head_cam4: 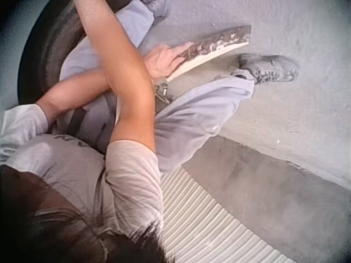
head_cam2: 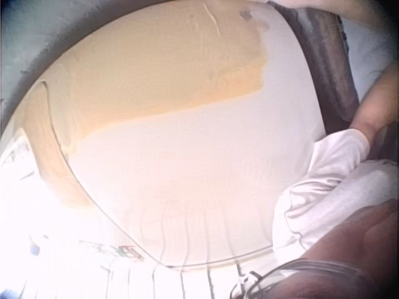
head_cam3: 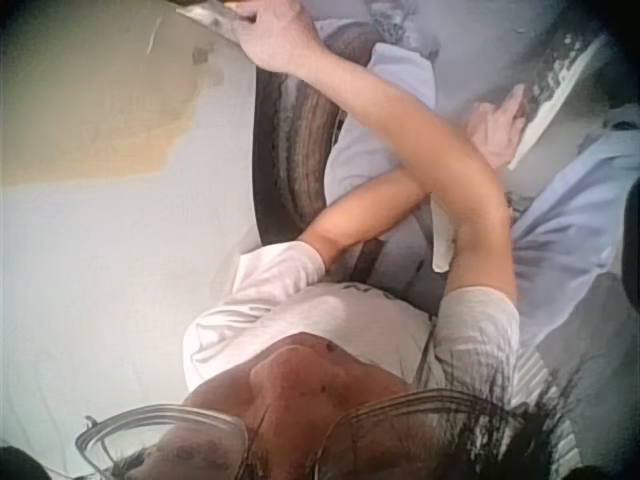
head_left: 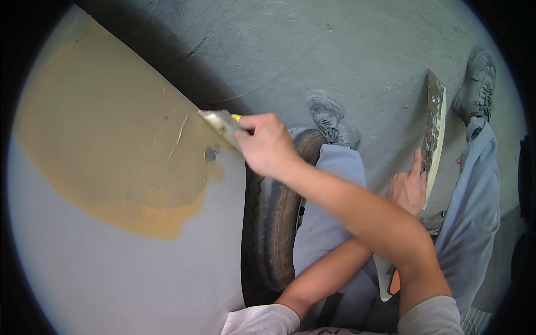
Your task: The person applies beige body filler to a white vehicle panel using a large metal scraper and a smaller yellow-handled putty knife. They repeatedly scoop filler from the scraper onto the panel, spread it over the surface, and smooth it near the wheel arch and panel edges.
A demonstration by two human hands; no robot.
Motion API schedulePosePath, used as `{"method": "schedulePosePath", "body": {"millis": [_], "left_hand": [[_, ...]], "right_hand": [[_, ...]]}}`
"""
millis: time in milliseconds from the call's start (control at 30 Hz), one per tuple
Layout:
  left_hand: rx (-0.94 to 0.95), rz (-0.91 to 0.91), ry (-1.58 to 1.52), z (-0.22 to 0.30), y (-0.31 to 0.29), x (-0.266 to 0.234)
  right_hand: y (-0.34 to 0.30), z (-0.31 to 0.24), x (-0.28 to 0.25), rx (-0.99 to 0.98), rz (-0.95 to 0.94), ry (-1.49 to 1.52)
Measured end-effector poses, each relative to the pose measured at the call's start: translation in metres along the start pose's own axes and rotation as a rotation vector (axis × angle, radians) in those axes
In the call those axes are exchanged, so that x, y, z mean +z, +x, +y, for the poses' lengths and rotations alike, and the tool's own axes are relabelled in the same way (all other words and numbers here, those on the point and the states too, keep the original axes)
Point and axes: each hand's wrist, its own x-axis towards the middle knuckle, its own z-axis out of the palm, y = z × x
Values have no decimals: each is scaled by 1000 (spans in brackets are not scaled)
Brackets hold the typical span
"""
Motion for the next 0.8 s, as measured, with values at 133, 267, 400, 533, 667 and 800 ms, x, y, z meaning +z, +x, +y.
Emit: {"method": "schedulePosePath", "body": {"millis": [133,267,400,533,667,800], "left_hand": [[60,11,-105,2,-1,-6],[92,-13,-134,2,1,-9],[71,-25,-102,2,1,-8],[18,5,-57,5,-1,1],[-16,-9,3,6,0,5],[43,-16,-68,4,-3,-2]], "right_hand": [[-54,-17,24,-354,134,-142],[-92,-25,20,-392,56,-29],[-69,-11,-9,-150,70,-49],[-4,6,-20,-66,74,-112],[19,7,2,-76,57,-49],[-36,-6,23,-307,92,-118]]}}
